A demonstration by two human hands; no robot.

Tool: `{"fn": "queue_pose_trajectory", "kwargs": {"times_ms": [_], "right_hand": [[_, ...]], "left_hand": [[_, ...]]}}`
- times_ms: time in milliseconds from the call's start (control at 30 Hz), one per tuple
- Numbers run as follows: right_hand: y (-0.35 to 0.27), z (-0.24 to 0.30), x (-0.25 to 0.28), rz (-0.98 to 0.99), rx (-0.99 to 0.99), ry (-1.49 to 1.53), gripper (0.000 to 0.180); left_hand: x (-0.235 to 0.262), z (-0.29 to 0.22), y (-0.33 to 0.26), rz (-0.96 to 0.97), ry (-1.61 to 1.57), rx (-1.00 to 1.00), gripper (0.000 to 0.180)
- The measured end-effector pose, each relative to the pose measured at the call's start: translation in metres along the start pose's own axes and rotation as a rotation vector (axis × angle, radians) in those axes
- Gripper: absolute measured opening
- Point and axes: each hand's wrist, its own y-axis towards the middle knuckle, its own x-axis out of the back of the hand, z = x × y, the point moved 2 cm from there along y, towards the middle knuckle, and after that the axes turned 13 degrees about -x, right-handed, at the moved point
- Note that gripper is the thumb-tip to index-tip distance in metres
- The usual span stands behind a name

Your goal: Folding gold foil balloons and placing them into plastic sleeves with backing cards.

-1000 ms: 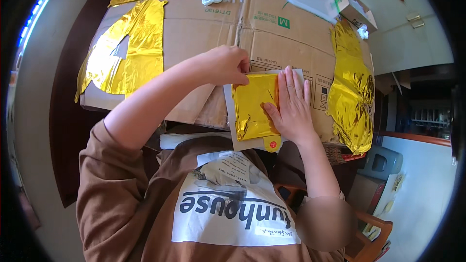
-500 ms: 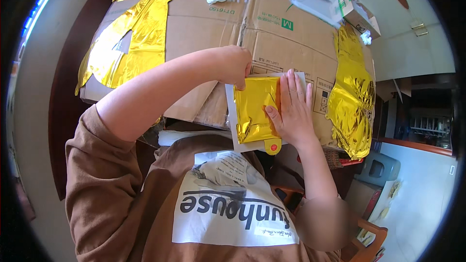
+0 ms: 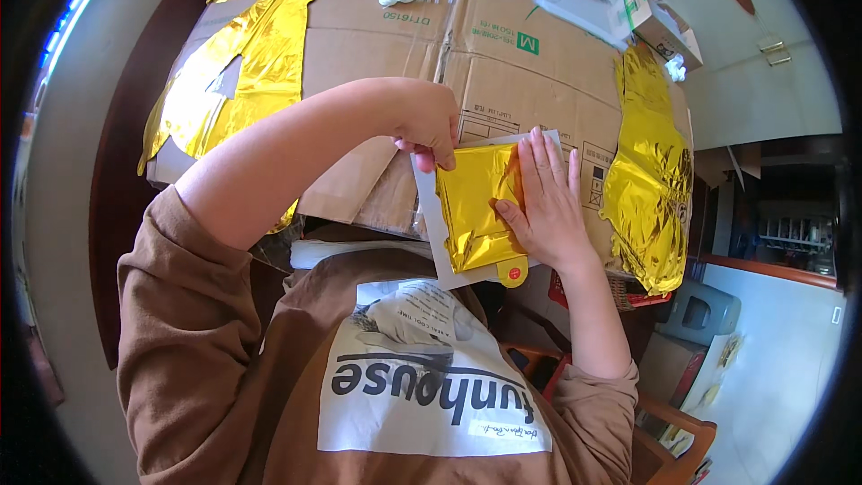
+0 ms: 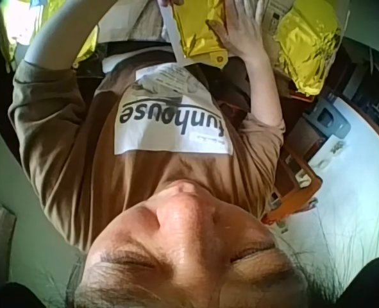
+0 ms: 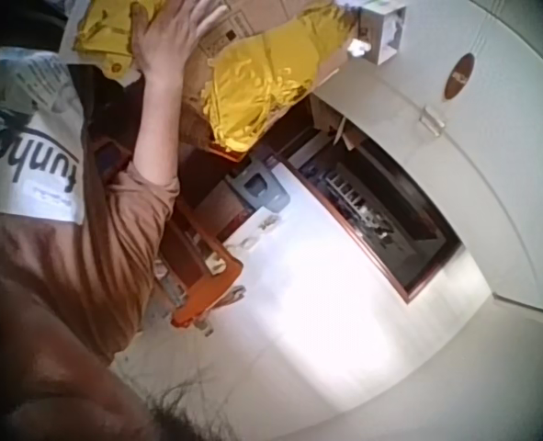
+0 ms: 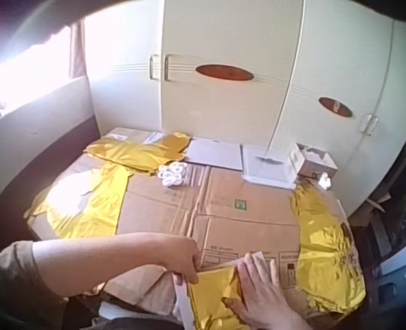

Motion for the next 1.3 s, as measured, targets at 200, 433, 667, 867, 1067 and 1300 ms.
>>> {"fn": "queue_pose_trajectory", "kwargs": {"times_ms": [200, 433, 667, 867, 1067, 1300], "right_hand": [[0.000, 0.002, 0.001, 0.006, 0.001, -0.005, 0.089], [-0.002, 0.000, -0.003, -0.034, -0.006, -0.009, 0.089], [-0.003, 0.002, -0.003, -0.028, -0.022, -0.005, 0.088], [-0.003, 0.001, -0.004, -0.034, -0.022, -0.009, 0.089], [-0.003, 0.001, -0.004, -0.031, -0.021, -0.009, 0.089], [-0.003, 0.001, -0.006, -0.034, -0.020, -0.014, 0.089]], "left_hand": [[-0.005, 0.009, 0.001, -0.048, -0.116, -0.038, 0.029], [-0.010, 0.018, -0.004, -0.160, -0.291, -0.067, 0.037], [-0.023, 0.017, -0.024, -0.237, -0.325, -0.199, 0.048], [-0.039, 0.022, -0.028, -0.413, -0.369, -0.251, 0.046], [-0.046, 0.028, -0.026, -0.494, -0.429, -0.214, 0.037], [-0.048, 0.027, -0.026, -0.528, -0.401, -0.185, 0.034]]}}
